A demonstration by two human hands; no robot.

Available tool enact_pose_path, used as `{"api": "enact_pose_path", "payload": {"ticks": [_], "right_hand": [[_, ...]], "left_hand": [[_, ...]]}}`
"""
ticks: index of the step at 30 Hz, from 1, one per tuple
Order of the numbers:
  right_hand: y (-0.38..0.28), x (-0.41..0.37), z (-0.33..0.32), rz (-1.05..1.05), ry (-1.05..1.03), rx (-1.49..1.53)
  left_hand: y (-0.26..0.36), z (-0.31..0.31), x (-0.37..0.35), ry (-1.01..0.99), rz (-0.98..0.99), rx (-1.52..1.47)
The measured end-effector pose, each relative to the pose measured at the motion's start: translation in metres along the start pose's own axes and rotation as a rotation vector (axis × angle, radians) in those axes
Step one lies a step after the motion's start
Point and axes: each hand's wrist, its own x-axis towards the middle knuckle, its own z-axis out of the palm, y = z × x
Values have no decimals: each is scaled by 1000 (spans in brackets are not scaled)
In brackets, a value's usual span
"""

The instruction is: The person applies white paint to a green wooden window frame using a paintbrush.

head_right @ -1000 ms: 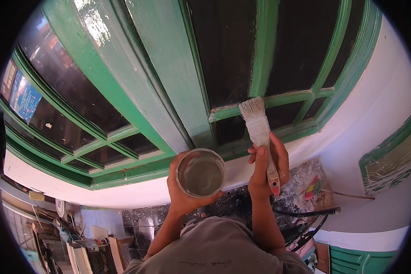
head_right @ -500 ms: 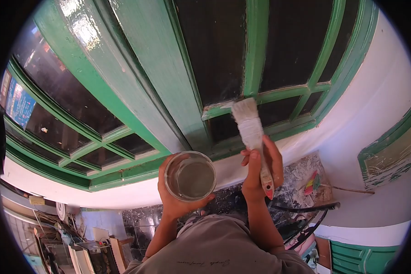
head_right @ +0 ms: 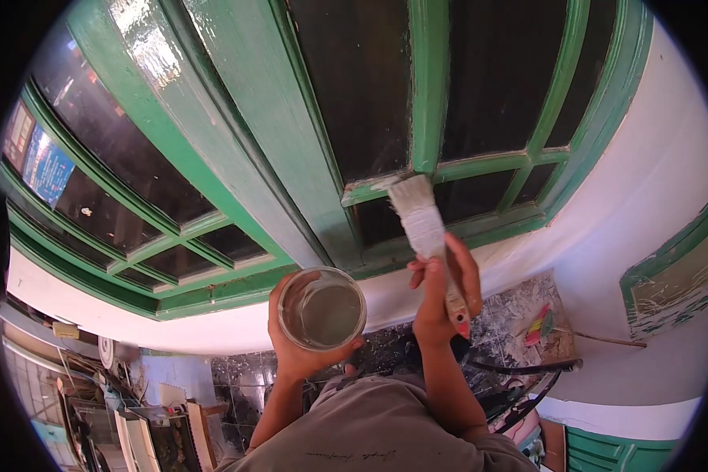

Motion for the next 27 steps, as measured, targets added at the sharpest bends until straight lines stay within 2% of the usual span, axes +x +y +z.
{"api": "enact_pose_path", "payload": {"ticks": [8,20,27], "right_hand": [[-5,12,-18,154,67,88],[-6,-5,18,119,94,95],[4,-13,31,97,209,110]], "left_hand": [[1,6,-13,53,-43,26],[-11,-23,2,-83,-37,-65],[-16,-40,1,-146,-58,-79]]}}
